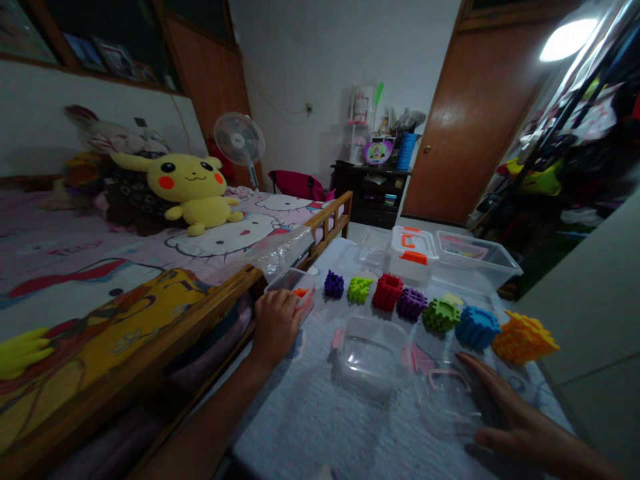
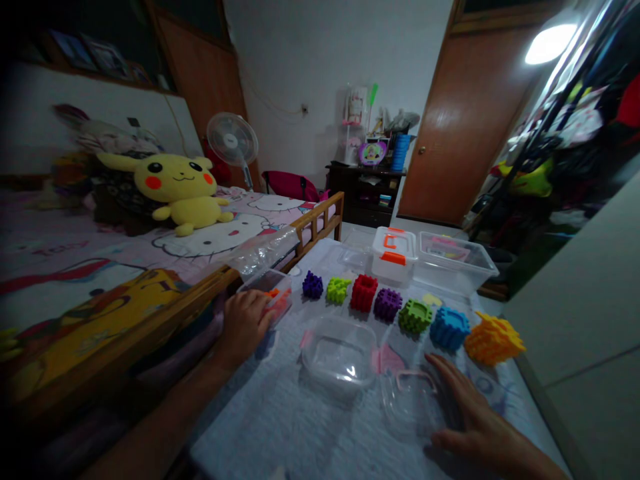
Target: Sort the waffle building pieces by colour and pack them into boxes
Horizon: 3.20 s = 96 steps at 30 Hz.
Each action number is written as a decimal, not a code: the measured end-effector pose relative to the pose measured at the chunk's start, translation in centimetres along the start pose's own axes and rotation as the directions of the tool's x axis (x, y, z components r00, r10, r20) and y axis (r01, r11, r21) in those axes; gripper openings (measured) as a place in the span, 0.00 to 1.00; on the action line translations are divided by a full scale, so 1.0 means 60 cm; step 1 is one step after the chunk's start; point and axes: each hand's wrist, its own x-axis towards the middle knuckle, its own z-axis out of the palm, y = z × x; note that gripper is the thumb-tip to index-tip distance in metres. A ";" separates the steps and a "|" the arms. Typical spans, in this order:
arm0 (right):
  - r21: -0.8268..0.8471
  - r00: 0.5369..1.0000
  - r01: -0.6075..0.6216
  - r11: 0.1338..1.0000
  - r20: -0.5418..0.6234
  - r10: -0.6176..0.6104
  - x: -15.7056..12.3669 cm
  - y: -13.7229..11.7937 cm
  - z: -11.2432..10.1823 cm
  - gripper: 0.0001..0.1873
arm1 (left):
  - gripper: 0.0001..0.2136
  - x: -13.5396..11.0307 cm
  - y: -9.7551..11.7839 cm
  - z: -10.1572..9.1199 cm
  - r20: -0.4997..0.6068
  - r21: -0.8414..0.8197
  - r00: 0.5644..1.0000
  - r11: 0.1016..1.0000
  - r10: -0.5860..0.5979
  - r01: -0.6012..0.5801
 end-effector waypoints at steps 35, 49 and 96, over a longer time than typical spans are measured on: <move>-0.081 0.988 0.096 0.992 -0.112 -0.104 0.027 -0.060 0.050 0.51 | 0.09 0.073 -0.008 0.079 -0.062 0.036 0.996 0.998 0.061 -0.059; -0.115 0.978 0.103 0.988 -0.172 -0.122 0.036 -0.056 0.063 0.42 | 0.24 0.092 0.075 0.080 0.049 -0.198 0.931 0.917 0.361 -0.345; -0.145 0.978 0.119 0.982 -0.153 -0.141 0.033 -0.065 0.055 0.40 | 0.25 0.201 0.136 0.093 0.723 0.142 0.690 0.966 0.047 -0.215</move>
